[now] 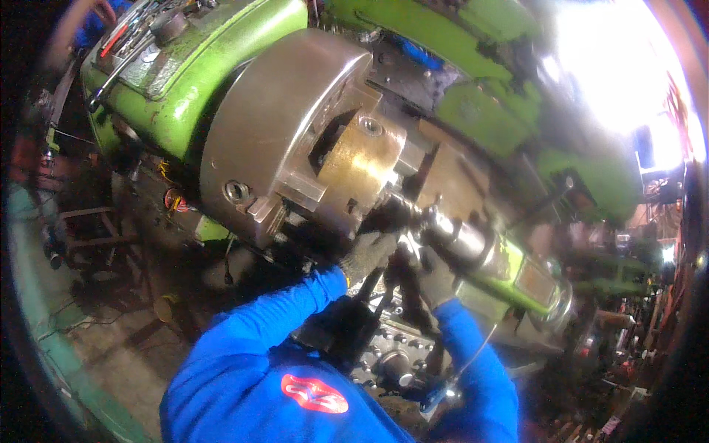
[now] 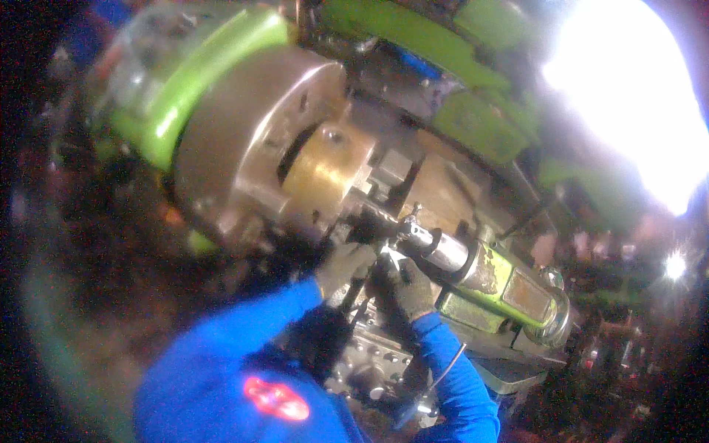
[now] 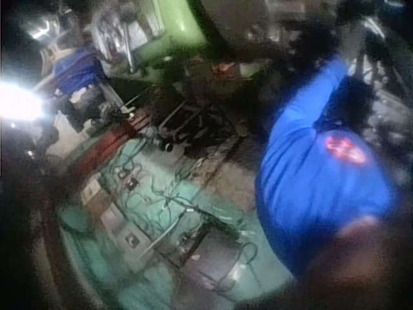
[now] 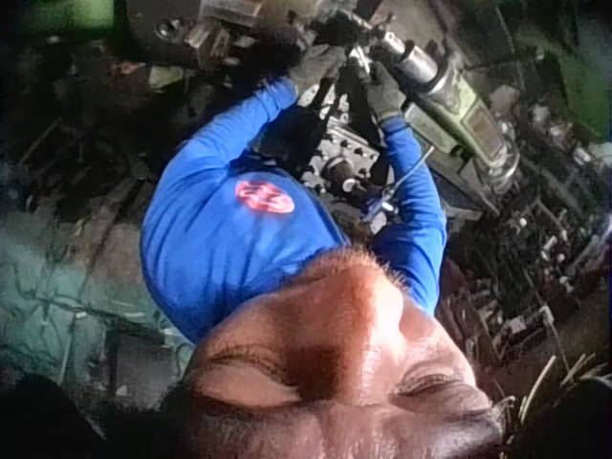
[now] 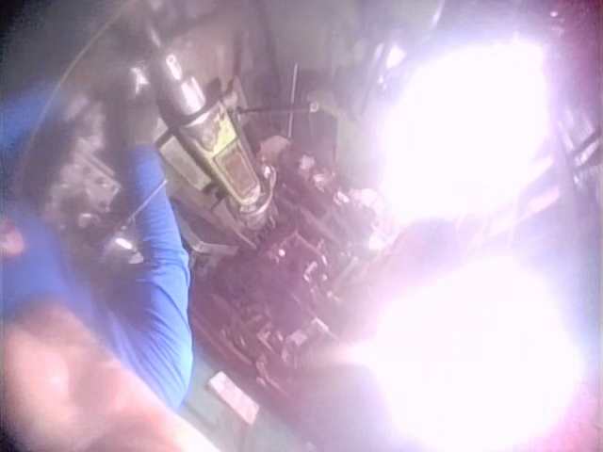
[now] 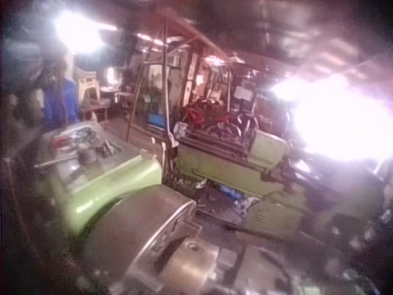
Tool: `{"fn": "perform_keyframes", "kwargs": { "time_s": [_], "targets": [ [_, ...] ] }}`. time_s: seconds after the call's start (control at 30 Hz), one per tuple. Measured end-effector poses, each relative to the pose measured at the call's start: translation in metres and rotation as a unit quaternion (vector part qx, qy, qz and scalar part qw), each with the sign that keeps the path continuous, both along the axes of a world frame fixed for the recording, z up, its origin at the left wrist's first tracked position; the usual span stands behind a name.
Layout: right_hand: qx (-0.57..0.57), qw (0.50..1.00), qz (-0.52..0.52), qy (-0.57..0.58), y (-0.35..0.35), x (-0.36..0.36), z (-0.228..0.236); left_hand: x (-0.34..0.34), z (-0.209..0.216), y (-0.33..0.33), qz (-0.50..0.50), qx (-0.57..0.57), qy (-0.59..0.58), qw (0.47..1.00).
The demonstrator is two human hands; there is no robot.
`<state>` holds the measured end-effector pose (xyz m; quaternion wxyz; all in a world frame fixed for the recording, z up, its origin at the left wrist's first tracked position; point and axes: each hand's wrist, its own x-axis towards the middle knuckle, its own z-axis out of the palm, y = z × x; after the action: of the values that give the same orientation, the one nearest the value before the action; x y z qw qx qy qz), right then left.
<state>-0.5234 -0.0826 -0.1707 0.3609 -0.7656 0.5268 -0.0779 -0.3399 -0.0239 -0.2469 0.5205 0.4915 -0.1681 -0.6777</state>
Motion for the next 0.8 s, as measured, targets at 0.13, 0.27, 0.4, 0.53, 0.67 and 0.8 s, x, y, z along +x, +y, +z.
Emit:
{"fn": "perform_keyframes", "kwargs": {
  "time_s": [0.13,0.27,0.4,0.53,0.67,0.8],
  "targets": [
    [-0.091,0.978,0.167,0.091,0.009,-0.020,0.049,-0.009,0.013,0.017,0.010,0.025,0.104,0.994],
    [-0.121,0.939,0.228,0.226,0.016,-0.012,0.086,-0.011,0.026,0.011,0.002,-0.033,0.153,0.988],
    [-0.154,0.920,0.245,0.266,0.015,-0.002,0.113,-0.001,0.049,0.003,-0.054,-0.079,0.101,0.990],
    [-0.202,0.921,0.240,0.232,0.011,-0.001,0.123,-0.004,0.045,-0.004,-0.060,-0.106,0.003,0.992],
    [-0.153,0.924,0.224,0.268,0.014,0.004,0.127,-0.019,0.006,-0.008,-0.030,-0.186,-0.095,0.978],
    [-0.118,0.942,0.196,0.247,0.013,-0.007,0.111,-0.003,0.052,-0.010,-0.065,-0.077,0.056,0.993]
  ]
}}
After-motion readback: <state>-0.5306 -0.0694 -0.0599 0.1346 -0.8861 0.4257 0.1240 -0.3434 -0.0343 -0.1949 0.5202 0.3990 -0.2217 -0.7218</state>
